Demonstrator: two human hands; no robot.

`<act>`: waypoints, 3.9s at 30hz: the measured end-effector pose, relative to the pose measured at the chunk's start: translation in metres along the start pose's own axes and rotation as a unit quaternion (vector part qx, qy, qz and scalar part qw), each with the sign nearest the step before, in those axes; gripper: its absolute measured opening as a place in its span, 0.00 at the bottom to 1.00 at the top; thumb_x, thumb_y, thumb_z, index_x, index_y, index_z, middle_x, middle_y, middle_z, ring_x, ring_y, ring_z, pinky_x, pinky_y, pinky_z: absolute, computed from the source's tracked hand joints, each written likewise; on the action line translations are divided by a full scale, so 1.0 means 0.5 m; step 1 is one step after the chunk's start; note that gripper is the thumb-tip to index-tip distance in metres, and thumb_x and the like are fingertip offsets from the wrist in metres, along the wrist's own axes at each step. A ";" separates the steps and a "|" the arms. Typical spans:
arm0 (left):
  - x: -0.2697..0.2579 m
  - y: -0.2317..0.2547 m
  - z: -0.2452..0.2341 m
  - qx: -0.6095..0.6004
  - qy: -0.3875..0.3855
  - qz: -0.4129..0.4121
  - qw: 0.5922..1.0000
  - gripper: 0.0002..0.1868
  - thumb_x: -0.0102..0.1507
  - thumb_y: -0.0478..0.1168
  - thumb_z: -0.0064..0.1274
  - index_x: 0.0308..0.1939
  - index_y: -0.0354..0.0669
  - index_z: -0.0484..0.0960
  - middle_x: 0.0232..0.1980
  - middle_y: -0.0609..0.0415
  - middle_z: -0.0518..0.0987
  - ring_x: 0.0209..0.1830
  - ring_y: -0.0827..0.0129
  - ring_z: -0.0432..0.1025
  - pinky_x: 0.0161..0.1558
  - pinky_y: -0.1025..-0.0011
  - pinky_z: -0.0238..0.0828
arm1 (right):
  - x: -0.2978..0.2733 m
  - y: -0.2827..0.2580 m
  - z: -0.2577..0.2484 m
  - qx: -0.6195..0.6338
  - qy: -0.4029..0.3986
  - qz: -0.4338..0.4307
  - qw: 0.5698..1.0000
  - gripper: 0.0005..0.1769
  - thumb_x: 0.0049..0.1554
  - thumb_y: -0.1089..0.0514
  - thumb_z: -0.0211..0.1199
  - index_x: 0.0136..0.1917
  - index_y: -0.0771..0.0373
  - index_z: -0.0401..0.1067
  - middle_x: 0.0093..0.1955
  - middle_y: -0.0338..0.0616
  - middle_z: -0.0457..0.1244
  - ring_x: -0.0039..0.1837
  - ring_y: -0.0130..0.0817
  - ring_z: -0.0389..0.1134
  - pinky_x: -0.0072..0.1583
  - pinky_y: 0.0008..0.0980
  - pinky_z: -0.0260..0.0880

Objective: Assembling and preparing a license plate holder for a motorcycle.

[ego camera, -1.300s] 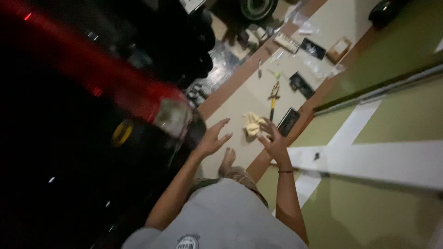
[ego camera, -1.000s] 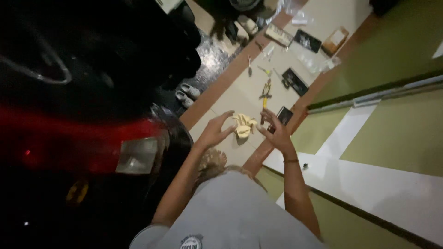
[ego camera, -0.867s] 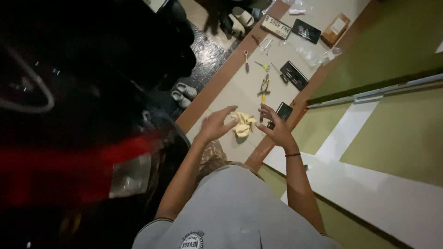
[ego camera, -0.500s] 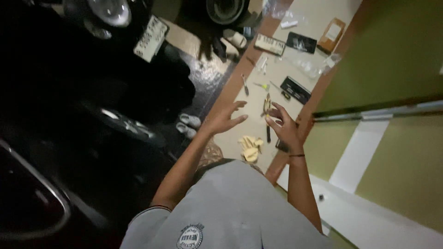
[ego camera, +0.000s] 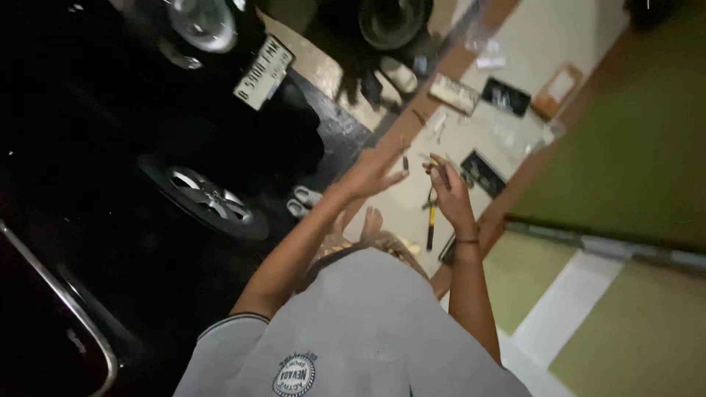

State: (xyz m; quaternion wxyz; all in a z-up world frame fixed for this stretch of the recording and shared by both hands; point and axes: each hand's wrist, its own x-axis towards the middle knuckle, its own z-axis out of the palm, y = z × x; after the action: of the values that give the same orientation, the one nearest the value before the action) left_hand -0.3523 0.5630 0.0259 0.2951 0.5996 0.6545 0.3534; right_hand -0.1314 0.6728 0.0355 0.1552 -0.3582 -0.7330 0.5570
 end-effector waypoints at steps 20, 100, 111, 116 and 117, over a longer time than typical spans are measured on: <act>-0.110 -0.139 0.041 0.030 0.121 -0.146 0.981 0.40 0.64 0.60 0.57 0.73 0.43 0.67 0.78 0.39 0.61 0.78 0.43 0.55 0.73 0.47 0.50 | 0.162 -0.016 -0.003 -0.079 -0.022 -0.039 0.996 0.30 0.62 0.56 0.62 0.75 0.61 0.63 0.66 0.50 0.68 0.68 0.41 0.70 0.67 0.40 0.69; 0.247 -0.190 -0.141 0.082 -0.008 -0.014 0.996 0.39 0.66 0.50 0.59 0.76 0.44 0.60 0.75 0.38 0.66 0.77 0.42 0.57 0.71 0.47 0.50 | 0.305 0.093 -0.096 -0.025 0.114 0.023 0.993 0.32 0.62 0.58 0.62 0.77 0.59 0.61 0.67 0.48 0.69 0.67 0.36 0.71 0.62 0.36 0.71; 0.334 -0.541 -0.215 0.082 0.081 -0.044 0.992 0.39 0.66 0.53 0.57 0.76 0.42 0.61 0.73 0.35 0.68 0.75 0.43 0.60 0.72 0.51 0.52 | 0.710 0.123 0.103 -0.044 -0.027 -0.071 0.996 0.37 0.61 0.50 0.66 0.79 0.56 0.59 0.74 0.50 0.62 0.74 0.46 0.62 0.71 0.47 0.67; 0.354 -0.652 -0.261 0.056 0.102 -0.069 0.991 0.39 0.66 0.52 0.58 0.76 0.41 0.62 0.73 0.35 0.68 0.75 0.43 0.59 0.72 0.51 0.51 | 0.829 0.135 0.203 -0.046 -0.031 -0.016 0.998 0.36 0.62 0.46 0.63 0.79 0.54 0.58 0.74 0.48 0.62 0.75 0.46 0.62 0.69 0.49 0.64; 0.358 -0.665 -0.269 0.061 0.114 -0.092 0.987 0.39 0.65 0.52 0.59 0.76 0.41 0.62 0.73 0.35 0.68 0.75 0.43 0.59 0.72 0.50 0.50 | 0.853 0.132 0.220 -0.063 -0.022 0.011 0.998 0.36 0.61 0.45 0.64 0.78 0.53 0.59 0.72 0.46 0.64 0.75 0.44 0.64 0.69 0.48 0.66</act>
State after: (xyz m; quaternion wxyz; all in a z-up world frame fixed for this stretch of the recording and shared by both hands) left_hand -0.6719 0.7157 -0.1616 0.2124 0.5098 0.7565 0.3503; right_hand -0.4736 0.9008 -0.1352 0.1101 -0.3630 -0.7659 0.5191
